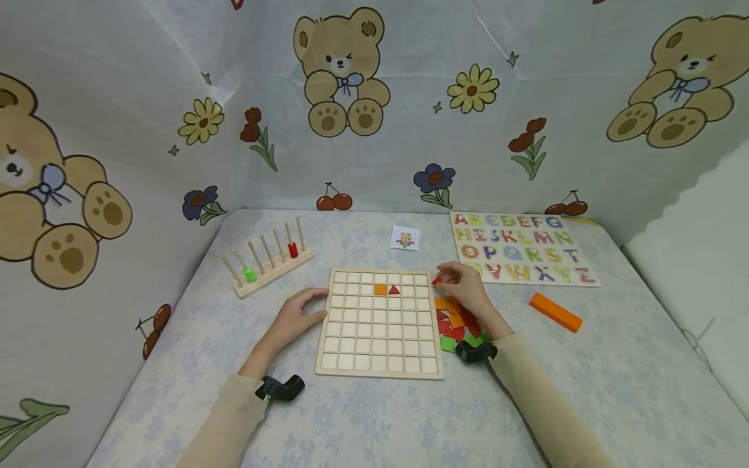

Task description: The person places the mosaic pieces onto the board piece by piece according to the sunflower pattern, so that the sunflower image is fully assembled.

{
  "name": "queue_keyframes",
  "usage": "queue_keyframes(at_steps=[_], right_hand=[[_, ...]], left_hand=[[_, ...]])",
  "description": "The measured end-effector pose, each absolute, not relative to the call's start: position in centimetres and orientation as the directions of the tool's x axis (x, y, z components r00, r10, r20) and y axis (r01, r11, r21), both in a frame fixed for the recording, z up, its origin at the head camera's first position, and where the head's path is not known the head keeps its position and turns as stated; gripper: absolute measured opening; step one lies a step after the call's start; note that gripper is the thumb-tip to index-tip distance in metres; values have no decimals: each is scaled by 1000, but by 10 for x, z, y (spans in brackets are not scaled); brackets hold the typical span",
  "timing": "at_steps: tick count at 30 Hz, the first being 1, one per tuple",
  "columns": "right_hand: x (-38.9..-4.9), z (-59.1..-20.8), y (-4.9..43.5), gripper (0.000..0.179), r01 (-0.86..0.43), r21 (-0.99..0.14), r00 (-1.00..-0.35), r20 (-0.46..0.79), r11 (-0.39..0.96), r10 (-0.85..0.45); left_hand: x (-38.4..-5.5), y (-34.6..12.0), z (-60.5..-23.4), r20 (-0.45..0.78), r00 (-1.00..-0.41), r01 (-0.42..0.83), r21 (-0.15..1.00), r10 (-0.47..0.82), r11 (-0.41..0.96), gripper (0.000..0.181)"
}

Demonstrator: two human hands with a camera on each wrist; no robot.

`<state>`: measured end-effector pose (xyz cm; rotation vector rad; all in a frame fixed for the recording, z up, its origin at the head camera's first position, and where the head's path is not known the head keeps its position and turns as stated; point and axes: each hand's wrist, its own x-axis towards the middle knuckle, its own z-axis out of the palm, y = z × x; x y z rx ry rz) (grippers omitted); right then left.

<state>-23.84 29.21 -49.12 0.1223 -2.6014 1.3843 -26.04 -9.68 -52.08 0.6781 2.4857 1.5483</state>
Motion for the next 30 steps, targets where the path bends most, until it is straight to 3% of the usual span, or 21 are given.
queue_keyframes(at_steps=[9, 15, 20, 27, 30], right_hand=[[-246, -467, 223, 35, -208, -848, -978, 199, 487, -70], [-257, -474, 181, 31, -211, -840, -978, 181, 500, -107], [-262, -492, 167, 29, -214, -848, -977, 179, 485, -118], [-262, -503, 164, 24, -343, -818, -939, 312, 462, -146], [-263, -501, 162, 26, -318, -824, -948, 278, 468, -154]], left_hand=[[-261, -99, -522, 115, -896, 292, 880, 429, 374, 47], [-262, -98, -522, 124, -889, 304, 880, 441, 366, 46], [-261, -95, -522, 125, -885, 306, 882, 449, 358, 45], [-261, -96, -522, 118, -889, 301, 879, 443, 369, 45], [-262, -97, -522, 118, -890, 300, 880, 441, 368, 45]])
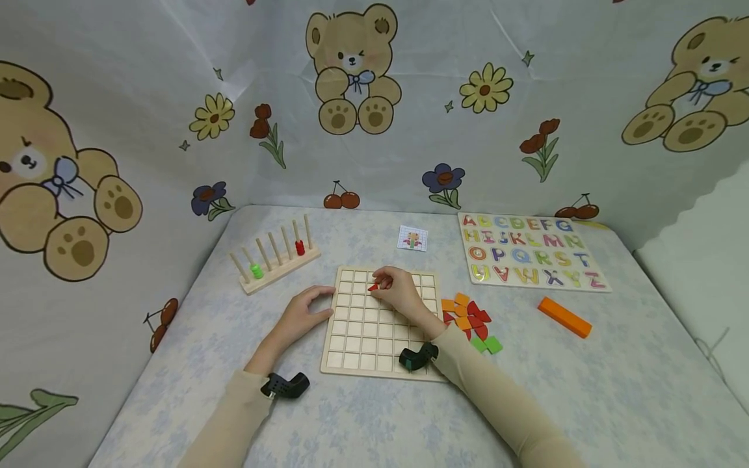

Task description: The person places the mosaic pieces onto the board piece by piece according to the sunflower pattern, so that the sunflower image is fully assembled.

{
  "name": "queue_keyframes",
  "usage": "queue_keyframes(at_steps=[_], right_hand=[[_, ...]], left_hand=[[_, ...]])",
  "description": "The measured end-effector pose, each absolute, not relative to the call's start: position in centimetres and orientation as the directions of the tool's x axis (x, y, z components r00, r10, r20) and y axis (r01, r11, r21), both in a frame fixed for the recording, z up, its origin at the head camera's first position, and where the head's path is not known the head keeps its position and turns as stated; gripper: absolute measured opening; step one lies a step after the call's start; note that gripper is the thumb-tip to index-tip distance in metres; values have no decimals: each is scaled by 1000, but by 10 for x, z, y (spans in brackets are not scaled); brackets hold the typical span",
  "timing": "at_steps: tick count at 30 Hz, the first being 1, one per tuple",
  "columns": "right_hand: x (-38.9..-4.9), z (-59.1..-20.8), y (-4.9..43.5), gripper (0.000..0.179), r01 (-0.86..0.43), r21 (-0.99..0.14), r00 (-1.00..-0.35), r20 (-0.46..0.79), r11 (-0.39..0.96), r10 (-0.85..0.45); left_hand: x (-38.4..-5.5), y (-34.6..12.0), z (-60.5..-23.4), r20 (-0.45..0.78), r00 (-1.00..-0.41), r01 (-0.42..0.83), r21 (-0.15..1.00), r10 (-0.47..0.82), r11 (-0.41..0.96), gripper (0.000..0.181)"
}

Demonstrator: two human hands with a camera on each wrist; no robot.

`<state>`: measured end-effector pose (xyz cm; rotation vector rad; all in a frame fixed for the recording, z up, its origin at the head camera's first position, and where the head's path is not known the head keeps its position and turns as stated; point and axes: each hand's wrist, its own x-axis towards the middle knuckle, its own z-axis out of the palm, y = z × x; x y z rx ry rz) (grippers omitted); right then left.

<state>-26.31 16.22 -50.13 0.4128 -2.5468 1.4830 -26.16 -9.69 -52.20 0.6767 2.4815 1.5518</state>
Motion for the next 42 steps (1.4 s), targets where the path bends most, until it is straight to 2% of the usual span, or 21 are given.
queue_keyframes(at_steps=[6, 20, 28, 35, 42], right_hand=[[-263, -497, 163, 31, -208, -853, -976, 151, 478, -156], [-264, -498, 166, 32, -240, -838, -969, 173, 490, -178], [-260, -493, 174, 25, -180, -893, -984, 164, 412, -75], [-247, -481, 217, 23, -176, -886, -978, 206, 429, 25], [-225, -490, 277, 25, -99, -794, -979, 187, 599, 86]], left_hand=[[-262, -97, -521, 118, -890, 298, 881, 441, 367, 45], [-262, -96, -520, 120, -889, 300, 882, 442, 363, 46], [-261, -98, -522, 124, -888, 305, 878, 443, 367, 46], [-261, -99, -522, 133, -887, 313, 877, 443, 364, 46], [-261, -98, -522, 135, -887, 312, 880, 441, 359, 46]])
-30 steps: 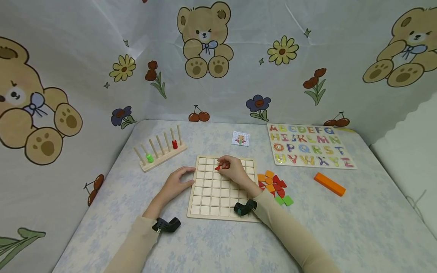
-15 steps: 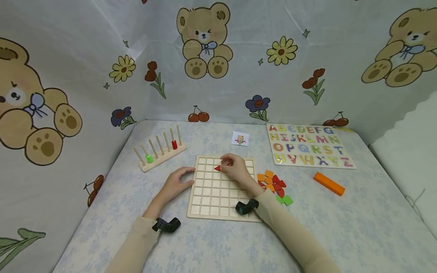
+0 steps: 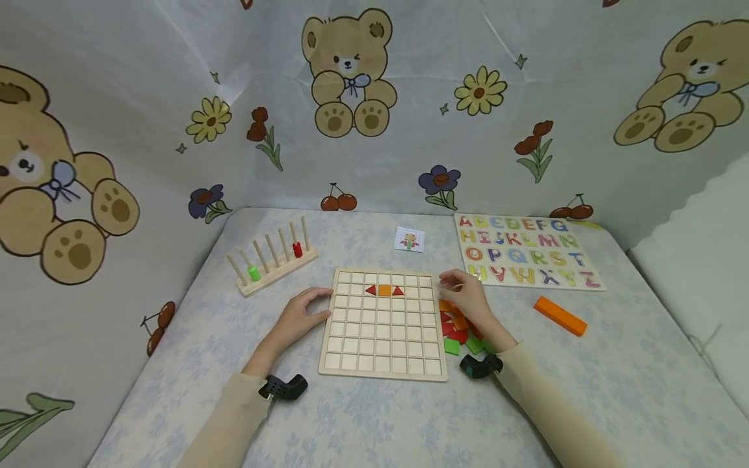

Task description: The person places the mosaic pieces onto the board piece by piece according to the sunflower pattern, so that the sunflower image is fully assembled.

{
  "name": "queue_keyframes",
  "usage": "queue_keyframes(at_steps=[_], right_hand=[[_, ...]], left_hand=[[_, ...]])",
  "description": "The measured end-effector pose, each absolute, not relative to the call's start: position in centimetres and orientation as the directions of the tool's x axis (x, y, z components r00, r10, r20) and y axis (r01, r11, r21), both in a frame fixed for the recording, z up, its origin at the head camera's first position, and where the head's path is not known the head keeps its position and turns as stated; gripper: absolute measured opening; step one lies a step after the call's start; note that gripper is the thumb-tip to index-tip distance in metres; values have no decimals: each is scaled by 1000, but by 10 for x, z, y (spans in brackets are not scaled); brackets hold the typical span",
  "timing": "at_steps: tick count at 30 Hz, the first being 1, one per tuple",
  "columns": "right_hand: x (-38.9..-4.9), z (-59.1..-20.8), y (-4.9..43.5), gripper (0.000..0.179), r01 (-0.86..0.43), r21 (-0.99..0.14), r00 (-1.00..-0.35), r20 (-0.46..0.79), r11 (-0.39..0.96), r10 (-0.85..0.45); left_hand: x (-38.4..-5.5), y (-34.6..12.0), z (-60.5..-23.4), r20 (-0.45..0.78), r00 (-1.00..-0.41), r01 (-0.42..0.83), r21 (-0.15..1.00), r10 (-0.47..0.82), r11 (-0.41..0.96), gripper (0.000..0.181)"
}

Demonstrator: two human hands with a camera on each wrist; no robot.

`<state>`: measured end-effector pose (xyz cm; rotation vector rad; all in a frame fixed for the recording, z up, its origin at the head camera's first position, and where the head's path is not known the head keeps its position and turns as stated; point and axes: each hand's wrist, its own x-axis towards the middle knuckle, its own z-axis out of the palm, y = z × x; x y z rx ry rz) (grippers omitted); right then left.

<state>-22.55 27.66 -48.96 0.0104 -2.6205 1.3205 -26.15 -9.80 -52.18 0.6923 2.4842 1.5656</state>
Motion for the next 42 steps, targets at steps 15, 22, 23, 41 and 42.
queue_keyframes(at_steps=[15, 22, 23, 41, 42], right_hand=[[-205, -499, 302, 33, 71, -763, -965, 110, 642, 238], [-205, -498, 301, 34, 100, -772, -952, 110, 628, 286], [-205, -497, 300, 34, 94, -777, -951, 115, 623, 286], [-229, -472, 175, 30, -176, -861, -984, 145, 478, -102], [-230, -476, 170, 29, -182, -861, -983, 141, 475, -122]], left_hand=[[-263, -97, -524, 135, -886, 316, 876, 444, 365, 46], [-264, -97, -524, 141, -884, 322, 874, 445, 364, 46], [-263, -97, -524, 138, -885, 320, 874, 445, 365, 46], [-263, -98, -522, 103, -892, 281, 889, 440, 361, 47], [-263, -98, -522, 104, -892, 282, 888, 440, 362, 47]])
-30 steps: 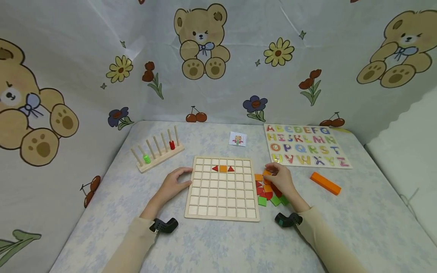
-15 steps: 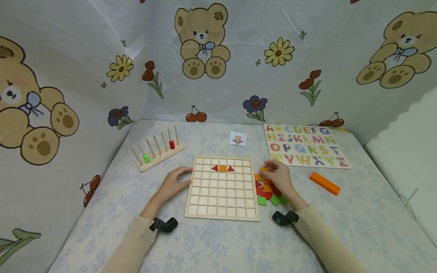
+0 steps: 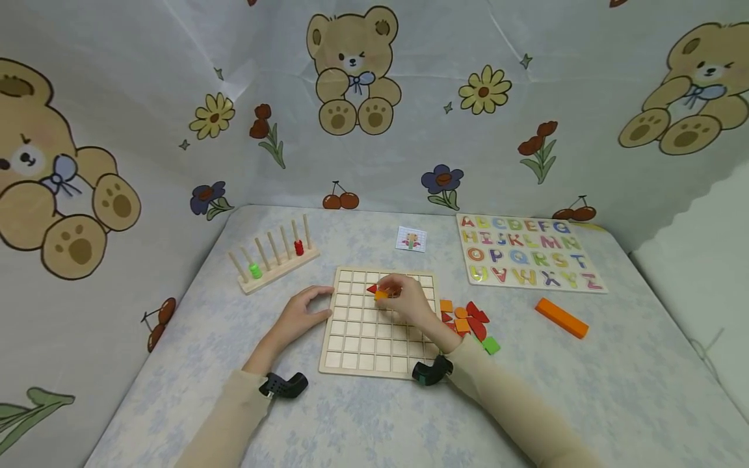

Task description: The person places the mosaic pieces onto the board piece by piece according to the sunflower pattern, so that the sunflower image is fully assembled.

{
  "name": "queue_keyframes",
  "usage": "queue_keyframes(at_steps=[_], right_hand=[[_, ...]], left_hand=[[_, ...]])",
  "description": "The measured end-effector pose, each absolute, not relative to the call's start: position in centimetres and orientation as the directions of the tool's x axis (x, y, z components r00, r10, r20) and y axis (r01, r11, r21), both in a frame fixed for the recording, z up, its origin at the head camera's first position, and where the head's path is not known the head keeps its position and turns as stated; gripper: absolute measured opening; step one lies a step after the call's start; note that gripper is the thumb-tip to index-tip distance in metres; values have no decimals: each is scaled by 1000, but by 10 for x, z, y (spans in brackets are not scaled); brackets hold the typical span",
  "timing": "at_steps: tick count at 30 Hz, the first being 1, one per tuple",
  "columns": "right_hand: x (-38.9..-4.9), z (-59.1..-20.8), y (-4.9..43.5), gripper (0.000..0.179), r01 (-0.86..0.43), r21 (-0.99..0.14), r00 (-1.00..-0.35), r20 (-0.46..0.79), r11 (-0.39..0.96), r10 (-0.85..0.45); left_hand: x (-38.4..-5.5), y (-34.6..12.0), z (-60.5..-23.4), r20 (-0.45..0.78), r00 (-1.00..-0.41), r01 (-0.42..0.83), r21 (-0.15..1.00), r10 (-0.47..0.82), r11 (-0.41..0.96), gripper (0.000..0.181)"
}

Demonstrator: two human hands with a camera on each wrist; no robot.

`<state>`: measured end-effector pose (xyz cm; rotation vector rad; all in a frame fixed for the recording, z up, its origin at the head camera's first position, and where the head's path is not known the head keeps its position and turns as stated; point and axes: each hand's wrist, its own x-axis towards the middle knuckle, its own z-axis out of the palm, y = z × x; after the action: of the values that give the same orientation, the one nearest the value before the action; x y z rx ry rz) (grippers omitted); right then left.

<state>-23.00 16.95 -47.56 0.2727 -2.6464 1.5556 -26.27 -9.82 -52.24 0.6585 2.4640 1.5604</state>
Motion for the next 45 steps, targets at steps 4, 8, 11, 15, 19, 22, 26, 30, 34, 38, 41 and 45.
queue_keyframes(at_steps=[4, 8, 11, 15, 19, 22, 26, 30, 34, 38, 41, 45], right_hand=[[-233, -486, 159, 24, -202, -856, -977, 140, 476, -162], [-233, -493, 154, 24, -209, -854, -976, 153, 476, -153], [-233, -497, 151, 26, -209, -850, -977, 161, 483, -139], [-234, -498, 149, 29, -214, -848, -976, 171, 485, -133], [-234, -498, 147, 29, -212, -845, -977, 169, 490, -130], [-233, -498, 147, 27, -224, -841, -974, 183, 493, -131], [-233, -498, 147, 24, -237, -836, -972, 203, 496, -122], [-233, -498, 147, 23, -238, -833, -971, 206, 500, -118], [-230, -496, 150, 21, -219, -849, -976, 186, 481, -117], [-224, -493, 162, 21, -185, -868, -983, 161, 461, -92], [-220, -489, 177, 21, -182, -858, -983, 167, 480, -75], [-213, -485, 206, 23, -177, -838, -983, 181, 516, -42]], left_hand=[[-262, -97, -522, 100, -890, 280, 890, 445, 359, 47], [-261, -97, -521, 96, -890, 277, 890, 446, 361, 48], [-261, -97, -521, 98, -891, 277, 891, 443, 359, 48], [-262, -98, -520, 107, -891, 288, 884, 440, 367, 48], [-262, -98, -521, 102, -893, 283, 884, 439, 371, 47], [-262, -98, -521, 97, -893, 279, 886, 440, 370, 46], [-262, -98, -521, 105, -889, 288, 884, 445, 368, 47], [-262, -98, -520, 102, -892, 284, 885, 441, 370, 47], [-262, -97, -520, 108, -890, 295, 876, 443, 381, 47], [-262, -97, -520, 113, -886, 306, 872, 450, 383, 47], [-262, -97, -521, 109, -889, 300, 873, 445, 384, 46], [-263, -97, -523, 113, -890, 304, 869, 442, 390, 46]])
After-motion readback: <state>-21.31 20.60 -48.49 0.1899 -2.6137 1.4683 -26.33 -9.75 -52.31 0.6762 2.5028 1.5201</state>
